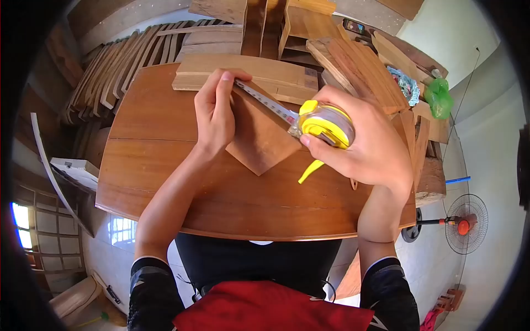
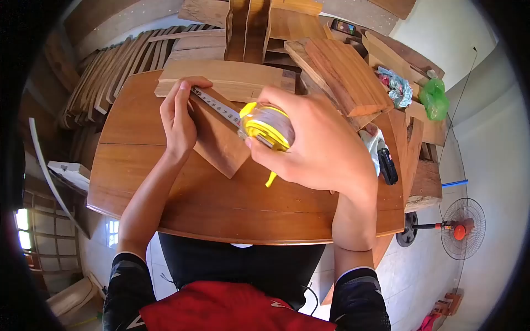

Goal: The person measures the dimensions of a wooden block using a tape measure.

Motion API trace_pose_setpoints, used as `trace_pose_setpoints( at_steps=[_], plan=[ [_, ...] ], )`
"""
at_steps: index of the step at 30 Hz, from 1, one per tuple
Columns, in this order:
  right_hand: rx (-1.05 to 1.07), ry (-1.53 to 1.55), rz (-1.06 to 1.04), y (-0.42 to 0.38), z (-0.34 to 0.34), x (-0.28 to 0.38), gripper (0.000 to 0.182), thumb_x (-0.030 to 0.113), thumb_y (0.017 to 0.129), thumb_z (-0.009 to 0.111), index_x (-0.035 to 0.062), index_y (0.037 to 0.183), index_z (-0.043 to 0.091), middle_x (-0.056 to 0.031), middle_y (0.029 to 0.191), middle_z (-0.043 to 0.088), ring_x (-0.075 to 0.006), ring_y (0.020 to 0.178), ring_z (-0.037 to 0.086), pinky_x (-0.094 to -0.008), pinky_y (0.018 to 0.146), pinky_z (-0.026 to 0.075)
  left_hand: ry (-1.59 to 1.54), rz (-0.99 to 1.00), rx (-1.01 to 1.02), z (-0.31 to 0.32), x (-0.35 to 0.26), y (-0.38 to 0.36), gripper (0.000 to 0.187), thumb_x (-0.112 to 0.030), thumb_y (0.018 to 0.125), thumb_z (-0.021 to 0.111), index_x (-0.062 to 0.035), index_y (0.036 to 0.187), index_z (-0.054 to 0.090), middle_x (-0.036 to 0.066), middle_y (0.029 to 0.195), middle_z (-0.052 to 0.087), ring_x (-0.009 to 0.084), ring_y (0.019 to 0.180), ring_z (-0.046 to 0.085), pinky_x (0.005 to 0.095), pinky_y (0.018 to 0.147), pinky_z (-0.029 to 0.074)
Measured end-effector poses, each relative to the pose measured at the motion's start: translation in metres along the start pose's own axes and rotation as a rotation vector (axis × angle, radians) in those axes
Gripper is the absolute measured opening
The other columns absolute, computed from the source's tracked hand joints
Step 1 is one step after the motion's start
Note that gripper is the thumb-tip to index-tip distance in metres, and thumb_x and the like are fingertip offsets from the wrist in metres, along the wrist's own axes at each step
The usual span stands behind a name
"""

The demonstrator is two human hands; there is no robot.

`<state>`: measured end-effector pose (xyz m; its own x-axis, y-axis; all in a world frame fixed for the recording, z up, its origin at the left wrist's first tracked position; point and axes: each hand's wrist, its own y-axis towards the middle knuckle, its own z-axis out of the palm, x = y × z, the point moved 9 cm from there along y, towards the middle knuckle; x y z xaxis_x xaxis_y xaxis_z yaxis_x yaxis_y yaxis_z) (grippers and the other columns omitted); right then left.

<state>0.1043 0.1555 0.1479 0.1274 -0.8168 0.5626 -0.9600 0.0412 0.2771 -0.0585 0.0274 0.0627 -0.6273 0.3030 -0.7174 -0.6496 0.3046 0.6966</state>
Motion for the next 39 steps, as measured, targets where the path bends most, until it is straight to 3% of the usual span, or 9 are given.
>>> trace_pose_setpoints(
  at_steps=[2, 5, 9, 11, 17, 23, 27, 31, 39],
  plan=[
    [0.001, -0.027, 0.001, -0.004, -0.004, -0.003, 0.032, 0.023, 0.084, 0.079, 0.0031, 0.105, 0.065, -0.0174, 0.086, 0.074, -0.0339, 0.076, 0.073, -0.0412, 0.068, 0.055, 0.069, -0.100, -0.054, -0.004, 0.014, -0.004, 0.041, -0.023, 0.113, 0.038, 0.0025, 0.105, 0.069, 0.007, 0.095, 0.065, 0.0130, 0.089, 0.055, 0.0250, 0.085, 0.043],
    [0.062, -0.005, 0.031, -0.009, -0.007, -0.007, 0.033, 0.024, 0.084, 0.080, 0.0025, 0.103, 0.065, -0.0176, 0.085, 0.073, -0.0336, 0.076, 0.072, -0.0407, 0.068, 0.055, 0.056, -0.073, -0.122, -0.008, 0.010, -0.007, 0.043, -0.021, 0.112, 0.034, 0.0035, 0.102, 0.067, 0.007, 0.094, 0.065, 0.0151, 0.091, 0.056, 0.0264, 0.087, 0.043],
    [0.099, -0.067, 0.065, -0.011, -0.009, -0.011, 0.033, 0.026, 0.084, 0.081, 0.0026, 0.102, 0.067, -0.0179, 0.083, 0.073, -0.0346, 0.075, 0.073, -0.0407, 0.066, 0.054, 0.121, -0.095, -0.092, -0.006, 0.013, -0.008, 0.046, -0.023, 0.109, 0.029, 0.0036, 0.100, 0.065, 0.009, 0.096, 0.065, 0.0191, 0.094, 0.057, 0.0300, 0.091, 0.043],
    [0.136, -0.106, 0.114, -0.013, -0.002, -0.008, 0.033, 0.025, 0.082, 0.083, 0.0029, 0.101, 0.066, -0.0140, 0.084, 0.073, -0.0294, 0.075, 0.073, -0.0371, 0.068, 0.054, 0.143, -0.014, -0.080, -0.004, 0.012, -0.002, 0.048, -0.026, 0.108, 0.027, 0.0027, 0.099, 0.065, 0.010, 0.097, 0.065, 0.0208, 0.093, 0.057, 0.0314, 0.092, 0.043],
    [0.100, -0.196, 0.105, -0.017, 0.008, 0.001, 0.033, 0.026, 0.082, 0.084, 0.0034, 0.098, 0.067, -0.0114, 0.079, 0.073, -0.0286, 0.070, 0.072, -0.0362, 0.068, 0.055, -0.047, -0.171, -0.030, -0.003, 0.034, -0.008, 0.055, -0.032, 0.107, 0.022, 0.0007, 0.097, 0.066, 0.011, 0.092, 0.066, 0.0217, 0.089, 0.059, 0.0342, 0.089, 0.046],
    [0.064, -0.090, 0.064, -0.018, 0.014, 0.013, 0.037, 0.021, 0.083, 0.083, 0.0050, 0.111, 0.065, -0.0119, 0.087, 0.073, -0.0283, 0.078, 0.072, -0.0357, 0.073, 0.056, 0.000, -0.232, -0.099, -0.006, 0.035, -0.010, 0.054, -0.041, 0.109, 0.031, -0.0023, 0.097, 0.066, 0.005, 0.074, 0.061, 0.0134, 0.071, 0.057, 0.0300, 0.069, 0.044],
    [0.034, -0.078, -0.005, -0.020, 0.016, 0.021, 0.047, 0.015, 0.083, 0.080, 0.0079, 0.124, 0.059, -0.0112, 0.095, 0.073, -0.0283, 0.084, 0.073, -0.0358, 0.078, 0.056, -0.013, -0.206, -0.084, -0.008, 0.032, -0.011, 0.049, -0.032, 0.110, 0.034, 0.0025, 0.096, 0.066, 0.010, 0.085, 0.064, 0.0194, 0.082, 0.056, 0.0331, 0.082, 0.045],
    [0.136, -0.168, 0.016, -0.022, 0.019, 0.022, 0.044, 0.014, 0.083, 0.079, 0.0088, 0.122, 0.059, -0.0115, 0.092, 0.072, -0.0287, 0.081, 0.073, -0.0356, 0.075, 0.056, 0.013, -0.156, -0.078, -0.007, 0.034, -0.010, 0.052, -0.038, 0.108, 0.030, -0.0017, 0.096, 0.064, 0.005, 0.081, 0.062, 0.0125, 0.075, 0.055, 0.0293, 0.072, 0.044],
    [0.135, -0.215, -0.020, -0.026, 0.023, 0.033, 0.043, 0.012, 0.081, 0.076, 0.0087, 0.120, 0.059, -0.0122, 0.088, 0.071, -0.0294, 0.078, 0.073, -0.0361, 0.072, 0.056, -0.002, -0.170, -0.063, -0.009, 0.043, -0.011, 0.049, -0.035, 0.103, 0.029, -0.0004, 0.097, 0.063, 0.008, 0.082, 0.061, 0.0169, 0.079, 0.054, 0.0315, 0.076, 0.044]
  ],
)
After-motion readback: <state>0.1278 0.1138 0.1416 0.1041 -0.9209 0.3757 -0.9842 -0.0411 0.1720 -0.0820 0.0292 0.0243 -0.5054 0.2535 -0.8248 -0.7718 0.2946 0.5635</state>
